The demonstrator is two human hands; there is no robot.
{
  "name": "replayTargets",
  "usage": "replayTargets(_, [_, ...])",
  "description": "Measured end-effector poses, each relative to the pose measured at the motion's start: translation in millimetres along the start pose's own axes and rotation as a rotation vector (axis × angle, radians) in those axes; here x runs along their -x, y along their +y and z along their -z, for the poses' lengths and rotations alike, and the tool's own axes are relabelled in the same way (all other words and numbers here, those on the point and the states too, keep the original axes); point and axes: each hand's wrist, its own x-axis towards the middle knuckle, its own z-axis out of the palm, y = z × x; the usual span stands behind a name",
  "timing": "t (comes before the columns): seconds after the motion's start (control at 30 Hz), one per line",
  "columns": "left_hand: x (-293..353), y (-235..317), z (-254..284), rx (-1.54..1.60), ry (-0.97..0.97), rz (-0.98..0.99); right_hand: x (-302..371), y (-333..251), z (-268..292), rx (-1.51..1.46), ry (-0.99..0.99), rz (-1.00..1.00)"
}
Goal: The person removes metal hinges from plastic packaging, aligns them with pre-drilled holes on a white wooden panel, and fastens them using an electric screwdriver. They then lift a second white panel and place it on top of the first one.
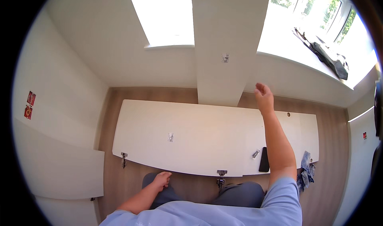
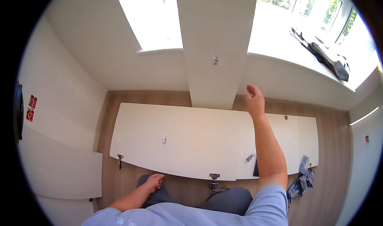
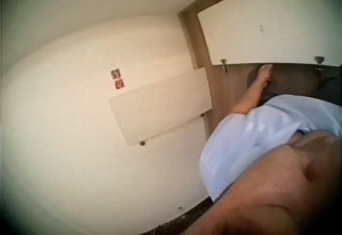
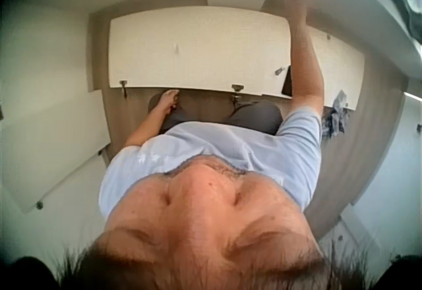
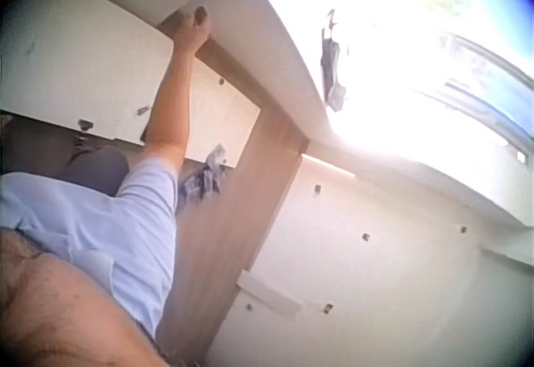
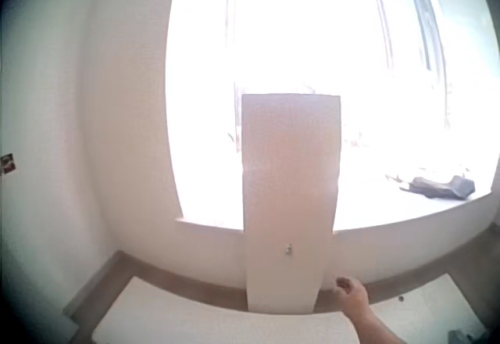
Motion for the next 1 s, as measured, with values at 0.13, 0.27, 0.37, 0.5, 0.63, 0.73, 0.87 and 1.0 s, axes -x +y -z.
replayTargets(0.13, [-41, -1, 5, 0.275, 0.076, 0.233, 181, 119, -1, 0.354, -0.347, -0.368])
replayTargets(0.27, [-59, 11, 2, 0.351, 0.150, 0.242, 311, 132, -4, 0.632, -0.418, -0.363])
replayTargets(0.37, [-65, 20, -5, 0.435, 0.223, 0.285, 329, 120, -10, 0.635, -0.372, -0.386])
replayTargets(0.5, [-76, 8, 2, 0.434, 0.230, 0.308, 335, 105, -8, 0.673, -0.423, -0.406])
replayTargets(0.63, [-71, -5, 0, 0.638, 0.291, 0.294, 377, 111, -4, 0.424, -0.392, -0.503])
replayTargets(0.73, [-72, -2, -4, 0.706, 0.286, 0.272, 395, 130, 0, 0.298, -0.369, -0.693])
replayTargets(0.87, [-88, -14, 8, 0.628, 0.183, 0.273, 387, 144, -4, 0.147, -0.327, -0.875])
replayTargets(1.0, [-93, -16, -3, 0.576, 0.165, 0.256, 379, 157, 13, 0.125, -0.396, -0.894])
